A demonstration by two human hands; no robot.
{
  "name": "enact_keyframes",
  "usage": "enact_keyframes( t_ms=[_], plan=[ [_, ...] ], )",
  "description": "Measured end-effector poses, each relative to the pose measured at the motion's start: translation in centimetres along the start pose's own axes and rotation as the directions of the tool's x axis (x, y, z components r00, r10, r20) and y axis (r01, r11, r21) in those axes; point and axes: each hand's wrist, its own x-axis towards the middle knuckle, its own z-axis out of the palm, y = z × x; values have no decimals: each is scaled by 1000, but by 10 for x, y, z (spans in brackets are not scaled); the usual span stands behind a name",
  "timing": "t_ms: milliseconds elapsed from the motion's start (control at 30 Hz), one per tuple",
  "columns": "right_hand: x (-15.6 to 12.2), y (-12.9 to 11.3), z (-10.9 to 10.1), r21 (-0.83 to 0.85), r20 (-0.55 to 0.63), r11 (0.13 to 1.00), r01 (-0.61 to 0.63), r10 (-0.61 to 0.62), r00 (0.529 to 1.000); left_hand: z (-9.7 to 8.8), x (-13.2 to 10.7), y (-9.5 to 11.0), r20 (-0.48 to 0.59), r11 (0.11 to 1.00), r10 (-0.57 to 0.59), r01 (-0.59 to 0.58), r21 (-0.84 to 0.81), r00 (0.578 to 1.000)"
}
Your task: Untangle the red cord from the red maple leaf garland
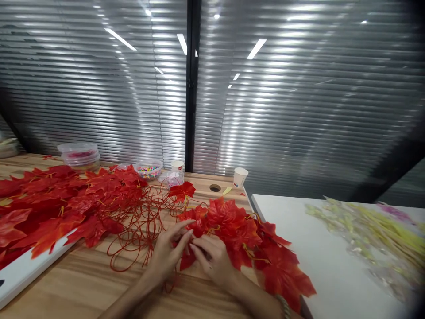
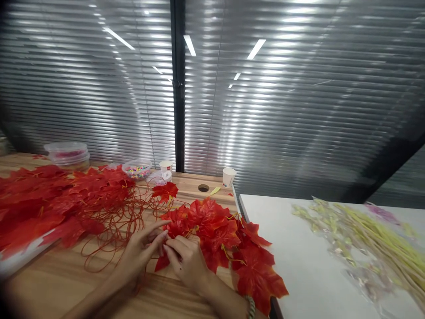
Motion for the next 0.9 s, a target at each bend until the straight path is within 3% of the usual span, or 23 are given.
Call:
enact_keyframes(
  t_ms=[167,333,467,700,900],
  plan=[
    [2,2,-1,9,-53,1000,-23,23,998,2,4,6,8,941,-152,147,-304,988],
    [4,4,-3,22,-159,999,-39,42,986,1,7,5,-20,874,-266,232,-427,964],
    [5,-3,-8,26,-202,999,-41,45,978,1,5,8,43,797,-348,320,-511,936],
    [6,-15,-12,22,-281,999,-25,31,959,4,1,5,262,439,-427,452,-777,865],
    [3,-10,-9,58,-313,990,-130,142,939,-2,2,10,261,266,-454,409,-873,852]
  ],
)
